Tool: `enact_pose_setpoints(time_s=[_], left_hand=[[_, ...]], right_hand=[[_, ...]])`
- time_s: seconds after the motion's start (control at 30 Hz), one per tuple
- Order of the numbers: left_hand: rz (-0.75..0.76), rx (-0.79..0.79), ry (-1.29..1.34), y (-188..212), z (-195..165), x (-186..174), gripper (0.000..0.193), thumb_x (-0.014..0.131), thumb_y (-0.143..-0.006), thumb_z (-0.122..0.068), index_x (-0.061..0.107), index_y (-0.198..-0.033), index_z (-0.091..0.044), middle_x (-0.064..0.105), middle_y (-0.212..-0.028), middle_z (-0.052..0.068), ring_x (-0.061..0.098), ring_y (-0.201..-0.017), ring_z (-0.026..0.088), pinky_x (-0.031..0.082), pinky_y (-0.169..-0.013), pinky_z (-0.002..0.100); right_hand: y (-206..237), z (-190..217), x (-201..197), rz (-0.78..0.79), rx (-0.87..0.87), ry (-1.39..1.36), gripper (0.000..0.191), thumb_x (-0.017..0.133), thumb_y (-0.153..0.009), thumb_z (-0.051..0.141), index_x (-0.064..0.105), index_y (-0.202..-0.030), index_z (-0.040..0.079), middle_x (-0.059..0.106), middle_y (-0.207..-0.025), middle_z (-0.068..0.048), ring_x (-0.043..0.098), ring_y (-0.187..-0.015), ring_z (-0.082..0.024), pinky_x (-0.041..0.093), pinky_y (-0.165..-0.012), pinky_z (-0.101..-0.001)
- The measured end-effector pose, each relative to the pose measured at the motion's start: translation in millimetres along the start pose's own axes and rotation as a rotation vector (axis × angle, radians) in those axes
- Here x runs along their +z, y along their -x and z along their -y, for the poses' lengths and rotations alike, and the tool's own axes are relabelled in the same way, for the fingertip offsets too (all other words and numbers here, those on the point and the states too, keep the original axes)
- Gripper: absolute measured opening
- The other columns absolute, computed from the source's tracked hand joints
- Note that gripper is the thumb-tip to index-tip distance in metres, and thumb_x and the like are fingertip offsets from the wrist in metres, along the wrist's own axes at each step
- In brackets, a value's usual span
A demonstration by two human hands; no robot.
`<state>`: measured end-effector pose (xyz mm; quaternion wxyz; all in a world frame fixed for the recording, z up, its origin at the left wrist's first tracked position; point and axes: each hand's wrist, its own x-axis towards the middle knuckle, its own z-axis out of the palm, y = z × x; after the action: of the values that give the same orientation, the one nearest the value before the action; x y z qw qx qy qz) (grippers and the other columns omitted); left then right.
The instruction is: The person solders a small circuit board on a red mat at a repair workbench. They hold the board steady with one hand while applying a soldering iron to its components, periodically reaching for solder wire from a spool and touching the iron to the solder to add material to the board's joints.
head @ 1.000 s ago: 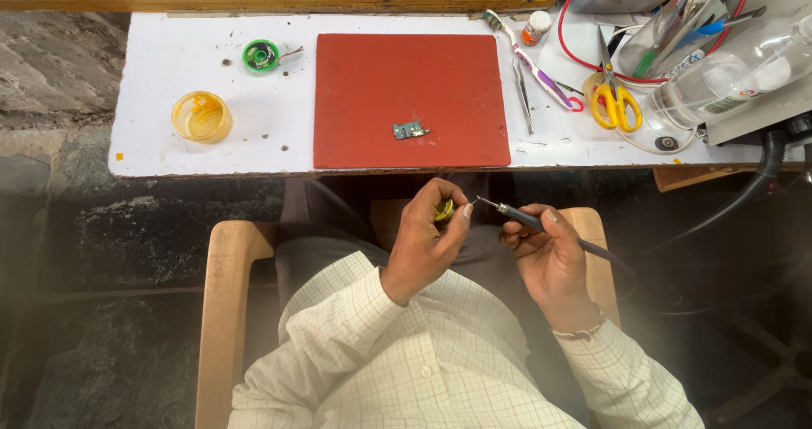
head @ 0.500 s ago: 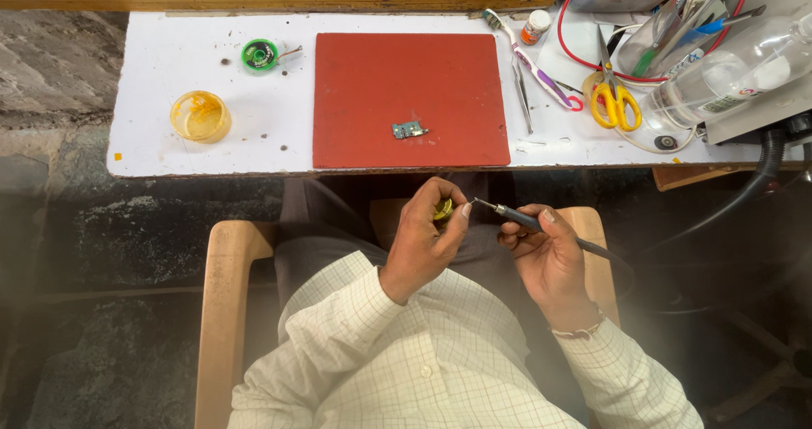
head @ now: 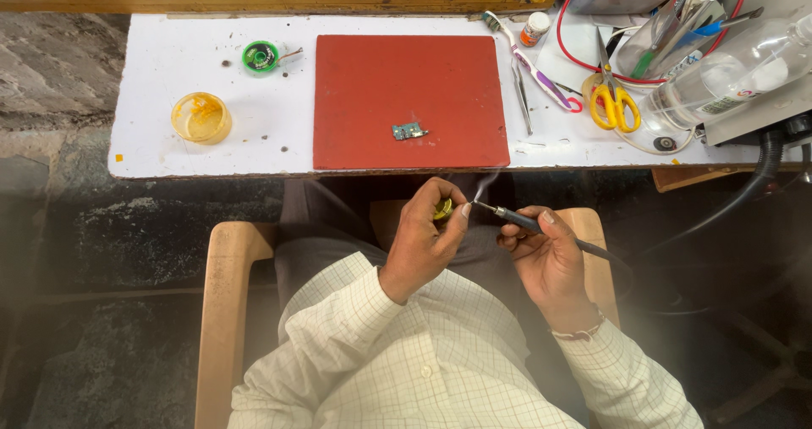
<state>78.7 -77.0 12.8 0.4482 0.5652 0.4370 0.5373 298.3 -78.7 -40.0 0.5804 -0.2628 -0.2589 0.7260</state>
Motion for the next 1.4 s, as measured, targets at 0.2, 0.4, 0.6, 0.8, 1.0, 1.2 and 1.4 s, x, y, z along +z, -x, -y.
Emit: enact_pose_setpoints(time_s=[0.2,0.4,0.6,0.8,1.0,1.2,1.4], left_hand=[[-0.152,0.090,-0.078,-10,2,-24,0.009,0.061,-0.101,-0.010,0.056,-0.102,-0.002,0.056,-0.082,0.003,0.049,-0.070,0.011,0.044,-0.061,0.028],[-0.344,0.117,-0.327,-48,13,-112,0.009,0.052,-0.103,-0.004,0.054,-0.110,0.001,0.056,-0.098,0.013,0.054,-0.086,0.023,0.048,-0.078,0.037],[-0.371,0.276,-0.849,-82,17,-169,0.012,0.059,-0.101,-0.004,0.057,-0.113,-0.002,0.059,-0.109,0.017,0.059,-0.100,0.038,0.048,-0.086,0.047],[-0.409,0.332,-1.072,-103,10,-177,0.021,0.068,-0.094,-0.007,0.059,-0.113,-0.004,0.060,-0.115,0.017,0.059,-0.104,0.038,0.047,-0.086,0.047],[-0.315,0.369,-0.866,-91,17,-141,0.025,0.079,-0.088,-0.014,0.066,-0.107,-0.006,0.062,-0.109,0.013,0.060,-0.106,0.034,0.049,-0.093,0.044],[-0.100,0.198,-0.785,-94,27,-96,0.021,0.079,-0.086,-0.021,0.070,-0.101,-0.009,0.063,-0.103,0.008,0.062,-0.099,0.029,0.049,-0.085,0.043],[-0.108,0.093,-0.865,-104,35,-77,0.018,0.080,-0.079,-0.025,0.073,-0.092,-0.014,0.061,-0.100,0.004,0.059,-0.097,0.026,0.045,-0.082,0.043]], right_hand=[[-1,1,-3,-0.003,-0.011,-0.007,0.024,0.061,-0.105,0.022,0.071,-0.111,0.002,0.076,-0.098,-0.016,0.072,-0.094,-0.026,0.054,-0.089,-0.0408],[-3,4,-9,0.040,-0.063,-0.008,0.024,0.058,-0.109,0.020,0.070,-0.114,0.000,0.075,-0.101,-0.017,0.071,-0.097,-0.026,0.054,-0.091,-0.0422],[-5,4,-12,0.030,-0.072,0.022,0.025,0.057,-0.109,0.020,0.069,-0.115,-0.001,0.075,-0.101,-0.017,0.071,-0.098,-0.027,0.054,-0.091,-0.0427],[-5,5,-13,0.040,-0.096,0.043,0.026,0.057,-0.109,0.021,0.069,-0.116,-0.001,0.075,-0.101,-0.018,0.070,-0.095,-0.027,0.053,-0.093,-0.0438],[-3,4,-11,0.014,-0.131,0.076,0.023,0.057,-0.109,0.018,0.068,-0.117,-0.001,0.074,-0.102,-0.020,0.069,-0.096,-0.029,0.053,-0.094,-0.0438],[0,2,-4,0.021,-0.228,0.173,0.022,0.056,-0.110,0.012,0.068,-0.119,-0.003,0.072,-0.107,-0.021,0.069,-0.102,-0.030,0.054,-0.097,-0.0436],[-7,4,10,0.064,-0.315,0.245,0.020,0.062,-0.103,0.005,0.069,-0.120,-0.003,0.072,-0.113,-0.018,0.070,-0.107,-0.027,0.056,-0.099,-0.0413]])
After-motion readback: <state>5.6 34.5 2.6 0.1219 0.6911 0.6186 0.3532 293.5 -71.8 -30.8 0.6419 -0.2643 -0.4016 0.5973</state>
